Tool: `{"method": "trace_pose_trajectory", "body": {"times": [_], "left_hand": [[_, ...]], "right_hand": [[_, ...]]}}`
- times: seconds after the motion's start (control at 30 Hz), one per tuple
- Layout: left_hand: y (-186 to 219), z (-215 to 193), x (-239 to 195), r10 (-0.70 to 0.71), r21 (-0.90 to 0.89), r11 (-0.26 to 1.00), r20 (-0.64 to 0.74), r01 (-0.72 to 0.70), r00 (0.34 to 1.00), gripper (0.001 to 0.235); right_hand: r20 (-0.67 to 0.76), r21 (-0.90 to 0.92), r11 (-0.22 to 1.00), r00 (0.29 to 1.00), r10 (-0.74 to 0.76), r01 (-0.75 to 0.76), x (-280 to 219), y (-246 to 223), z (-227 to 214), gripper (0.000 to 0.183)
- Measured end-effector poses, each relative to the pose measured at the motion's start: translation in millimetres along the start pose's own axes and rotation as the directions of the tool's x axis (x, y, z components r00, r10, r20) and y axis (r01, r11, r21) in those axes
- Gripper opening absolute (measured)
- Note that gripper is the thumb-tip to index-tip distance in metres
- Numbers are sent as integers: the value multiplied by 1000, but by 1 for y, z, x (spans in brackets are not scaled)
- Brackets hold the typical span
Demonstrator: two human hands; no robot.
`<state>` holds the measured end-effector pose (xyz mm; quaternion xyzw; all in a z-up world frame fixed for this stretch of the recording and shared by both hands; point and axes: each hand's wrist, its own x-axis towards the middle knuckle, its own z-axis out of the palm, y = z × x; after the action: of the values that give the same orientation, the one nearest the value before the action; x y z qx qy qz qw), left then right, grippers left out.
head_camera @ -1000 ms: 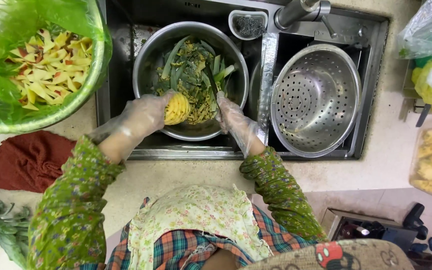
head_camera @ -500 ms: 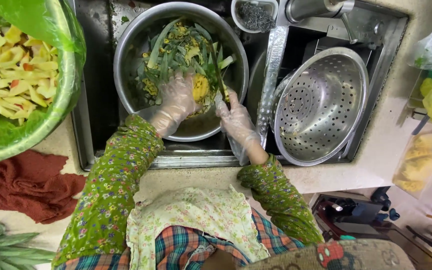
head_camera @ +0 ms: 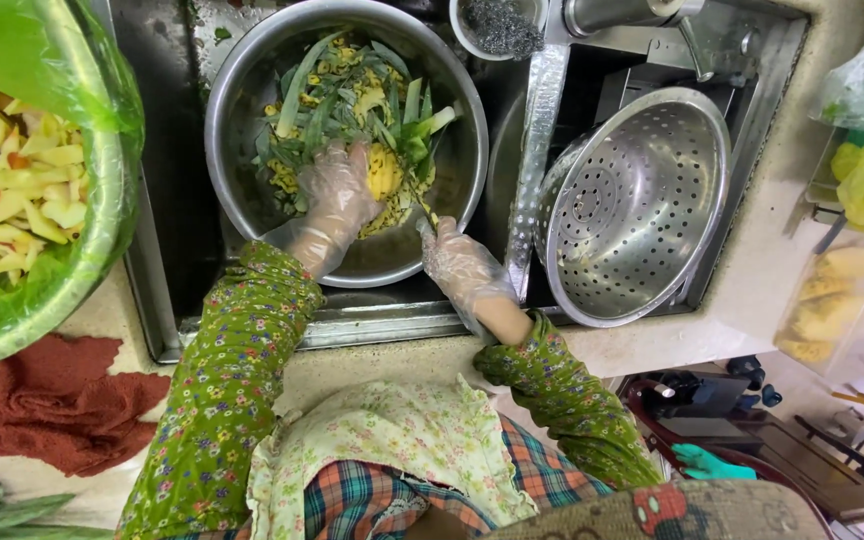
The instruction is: The person slices peeled pineapple with a knife and places the pieces into a colander. Then, the person carves out the eyes of another pineapple with the knife over a bowl in the sink.
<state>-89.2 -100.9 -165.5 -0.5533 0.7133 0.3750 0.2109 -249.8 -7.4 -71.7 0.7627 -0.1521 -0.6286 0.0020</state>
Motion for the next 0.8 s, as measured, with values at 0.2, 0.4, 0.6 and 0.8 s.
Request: {"method": "trace_pose_trajectory", "body": {"times": [0.2, 0.4, 0.6, 0.8], "left_hand": [[5, -3, 5, -25, 3, 1000, 50, 25, 998, 113], [-1, 17, 16, 39, 38, 999, -30, -38, 999, 113], [7, 21, 17, 2, 53, 999, 7, -2, 1000, 116], [-2, 18, 19, 55, 25, 998, -16, -54, 998, 113]], "right_hand": [[373, 879, -387, 909, 188, -280, 2, 11, -24, 45], [389, 871, -396, 900, 197, -290, 78, 1, -4, 42], [-34, 997, -47, 891, 453, 62, 126, -6, 31, 46], [-63, 820, 573, 996, 67, 13, 74, -38, 50, 74]]}}
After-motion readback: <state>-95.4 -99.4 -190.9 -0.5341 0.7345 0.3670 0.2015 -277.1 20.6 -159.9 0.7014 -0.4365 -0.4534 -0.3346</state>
